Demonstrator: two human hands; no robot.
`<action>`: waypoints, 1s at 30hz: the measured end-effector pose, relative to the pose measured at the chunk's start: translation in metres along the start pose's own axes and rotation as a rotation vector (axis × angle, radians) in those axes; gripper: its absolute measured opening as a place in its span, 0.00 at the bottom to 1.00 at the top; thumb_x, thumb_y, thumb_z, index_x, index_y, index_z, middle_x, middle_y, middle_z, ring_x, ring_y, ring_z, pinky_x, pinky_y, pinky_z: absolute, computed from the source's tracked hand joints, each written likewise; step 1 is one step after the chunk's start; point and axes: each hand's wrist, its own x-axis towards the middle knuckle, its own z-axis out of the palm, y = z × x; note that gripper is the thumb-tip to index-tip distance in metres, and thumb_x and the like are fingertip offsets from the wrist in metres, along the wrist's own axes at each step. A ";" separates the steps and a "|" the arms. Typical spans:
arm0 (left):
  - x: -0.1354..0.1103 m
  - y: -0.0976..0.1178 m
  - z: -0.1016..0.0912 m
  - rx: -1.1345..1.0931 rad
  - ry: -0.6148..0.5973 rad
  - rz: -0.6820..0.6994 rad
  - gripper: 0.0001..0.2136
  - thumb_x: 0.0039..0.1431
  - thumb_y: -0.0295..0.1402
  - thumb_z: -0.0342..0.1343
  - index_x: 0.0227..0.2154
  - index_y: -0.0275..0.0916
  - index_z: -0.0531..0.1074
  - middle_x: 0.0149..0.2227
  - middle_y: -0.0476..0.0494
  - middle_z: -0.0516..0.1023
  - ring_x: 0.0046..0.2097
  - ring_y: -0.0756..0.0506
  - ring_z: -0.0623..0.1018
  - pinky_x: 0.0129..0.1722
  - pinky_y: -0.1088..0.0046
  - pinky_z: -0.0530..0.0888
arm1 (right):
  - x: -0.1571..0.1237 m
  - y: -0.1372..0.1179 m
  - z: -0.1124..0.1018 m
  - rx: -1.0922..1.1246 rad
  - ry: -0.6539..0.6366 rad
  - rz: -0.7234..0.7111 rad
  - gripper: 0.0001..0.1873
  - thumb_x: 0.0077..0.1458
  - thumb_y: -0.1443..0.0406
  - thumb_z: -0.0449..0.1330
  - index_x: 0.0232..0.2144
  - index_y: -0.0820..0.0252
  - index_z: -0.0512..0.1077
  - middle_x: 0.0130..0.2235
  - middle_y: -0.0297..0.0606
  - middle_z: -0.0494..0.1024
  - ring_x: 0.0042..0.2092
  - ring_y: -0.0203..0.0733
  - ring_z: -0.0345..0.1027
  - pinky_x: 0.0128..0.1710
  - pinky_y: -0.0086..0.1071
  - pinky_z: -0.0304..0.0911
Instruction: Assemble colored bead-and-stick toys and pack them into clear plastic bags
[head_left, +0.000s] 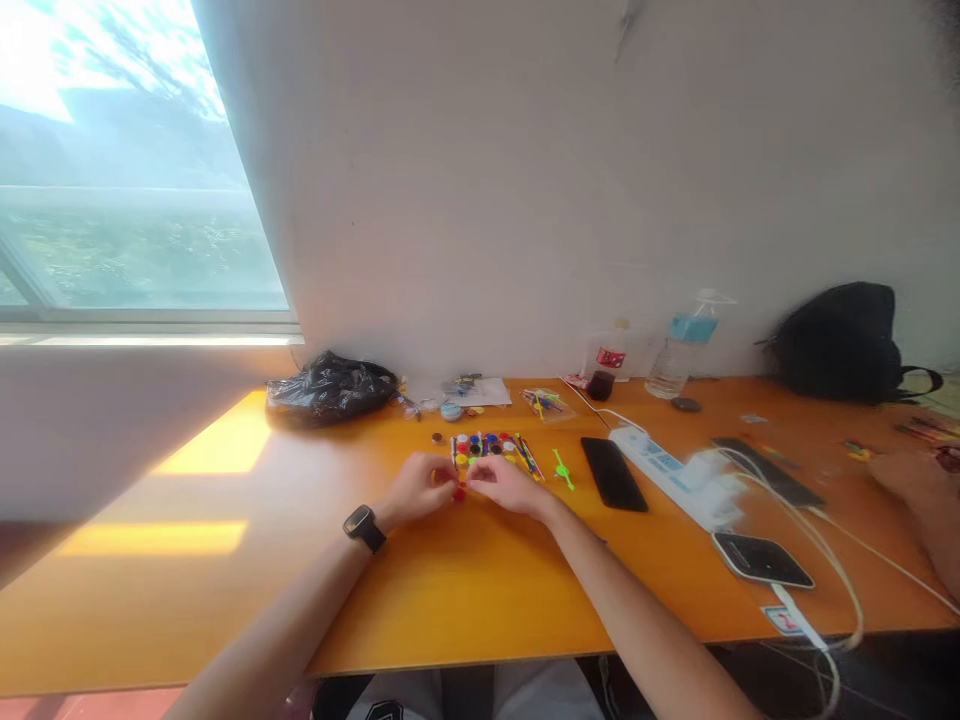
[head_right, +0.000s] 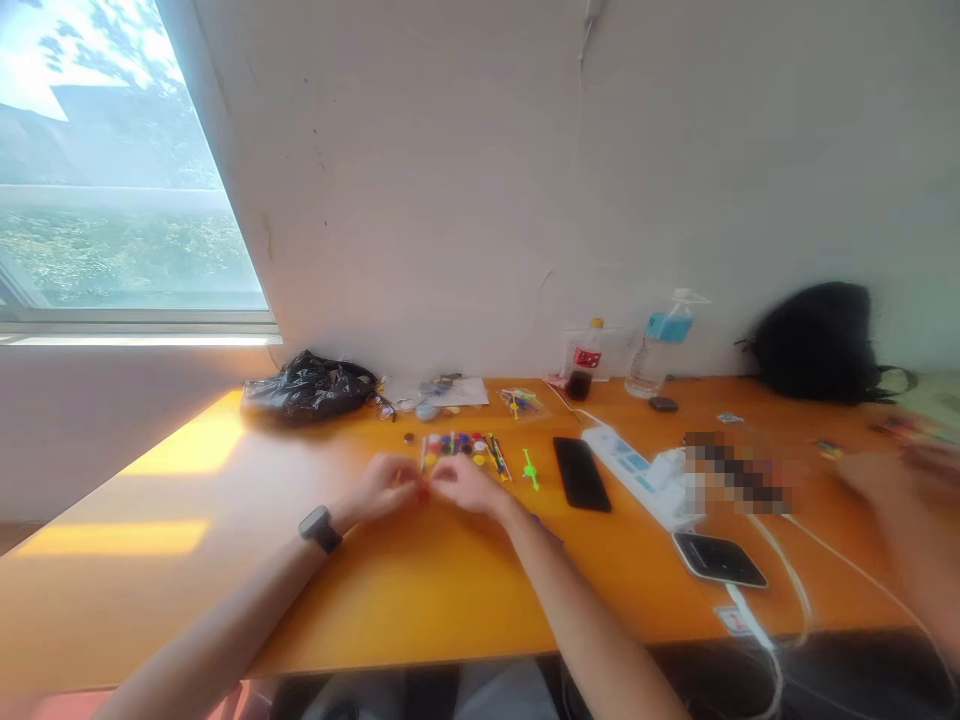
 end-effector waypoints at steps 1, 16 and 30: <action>0.000 -0.002 0.000 0.011 -0.002 0.000 0.09 0.56 0.27 0.56 0.27 0.38 0.81 0.26 0.50 0.80 0.29 0.51 0.72 0.33 0.76 0.65 | 0.001 0.001 0.001 0.000 -0.006 -0.006 0.08 0.55 0.61 0.63 0.32 0.61 0.76 0.34 0.37 0.81 0.37 0.41 0.72 0.39 0.31 0.64; 0.002 -0.012 0.005 0.049 -0.064 0.005 0.08 0.59 0.32 0.58 0.27 0.36 0.78 0.26 0.49 0.78 0.28 0.52 0.71 0.30 0.77 0.64 | 0.009 0.018 0.010 -0.054 0.008 -0.012 0.10 0.54 0.61 0.64 0.27 0.63 0.77 0.29 0.36 0.79 0.32 0.39 0.69 0.33 0.30 0.61; 0.000 -0.007 0.000 0.069 -0.157 -0.055 0.08 0.59 0.33 0.56 0.34 0.39 0.80 0.30 0.47 0.81 0.31 0.48 0.75 0.32 0.76 0.68 | 0.008 0.015 0.007 -0.049 -0.037 0.041 0.22 0.49 0.49 0.70 0.23 0.62 0.73 0.24 0.31 0.71 0.29 0.37 0.61 0.30 0.30 0.56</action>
